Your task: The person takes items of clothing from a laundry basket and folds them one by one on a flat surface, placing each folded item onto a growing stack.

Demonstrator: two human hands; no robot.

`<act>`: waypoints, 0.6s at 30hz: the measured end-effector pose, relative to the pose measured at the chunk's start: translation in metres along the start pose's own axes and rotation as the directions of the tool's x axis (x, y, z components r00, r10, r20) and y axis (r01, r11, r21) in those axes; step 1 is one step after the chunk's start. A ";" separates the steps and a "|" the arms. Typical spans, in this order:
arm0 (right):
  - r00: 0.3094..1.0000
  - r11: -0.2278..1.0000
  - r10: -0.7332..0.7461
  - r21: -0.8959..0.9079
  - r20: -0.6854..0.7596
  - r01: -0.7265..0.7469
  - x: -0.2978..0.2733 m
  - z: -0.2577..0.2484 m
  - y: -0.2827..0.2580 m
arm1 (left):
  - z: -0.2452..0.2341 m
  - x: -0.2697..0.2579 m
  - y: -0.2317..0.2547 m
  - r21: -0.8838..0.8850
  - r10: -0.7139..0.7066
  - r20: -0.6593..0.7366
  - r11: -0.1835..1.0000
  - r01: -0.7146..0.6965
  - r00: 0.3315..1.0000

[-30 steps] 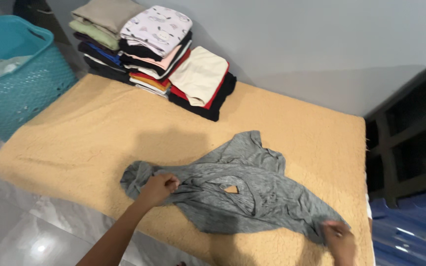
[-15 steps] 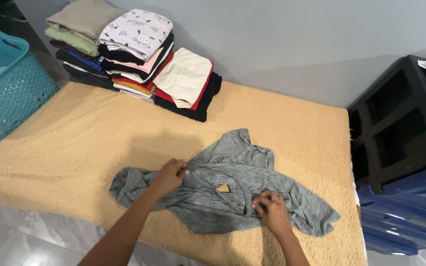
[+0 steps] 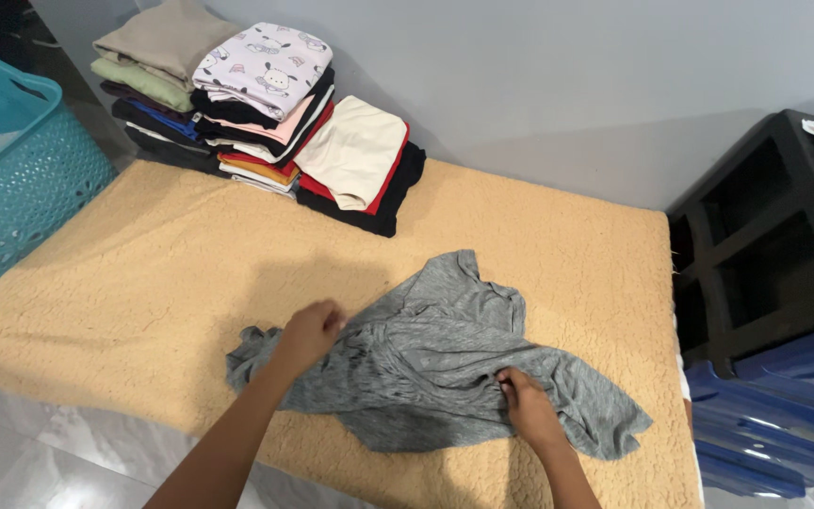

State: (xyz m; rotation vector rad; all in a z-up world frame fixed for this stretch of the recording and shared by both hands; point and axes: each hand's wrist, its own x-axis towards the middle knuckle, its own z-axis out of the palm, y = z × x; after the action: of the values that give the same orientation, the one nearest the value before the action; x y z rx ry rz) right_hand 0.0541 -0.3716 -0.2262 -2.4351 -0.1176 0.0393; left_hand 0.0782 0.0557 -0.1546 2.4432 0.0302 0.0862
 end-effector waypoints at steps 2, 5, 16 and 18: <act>0.998 0.995 0.035 -0.089 -0.055 -0.040 0.001 0.002 0.012 | 0.003 -0.019 -0.009 0.020 0.019 0.008 1.000 -0.019 1.000; 0.992 0.961 -0.011 -0.275 -0.125 -0.024 0.002 -0.006 0.024 | 0.002 -0.039 -0.017 0.146 -0.016 0.063 0.989 0.007 0.998; 0.995 0.903 0.083 -0.419 -0.055 -0.098 0.006 -0.017 0.022 | 0.012 -0.047 -0.031 0.326 -0.187 0.119 0.935 0.140 0.975; 0.997 0.899 0.068 -0.431 -0.036 -0.077 0.010 -0.017 0.025 | 0.017 -0.042 -0.034 0.283 -0.129 0.058 0.953 0.107 0.990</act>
State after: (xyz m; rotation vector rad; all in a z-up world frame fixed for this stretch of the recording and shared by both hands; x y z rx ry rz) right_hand 0.0674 -0.4006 -0.2293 -2.8849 -0.0270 0.0240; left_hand 0.0373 0.0691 -0.1913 2.7188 0.1654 -0.0691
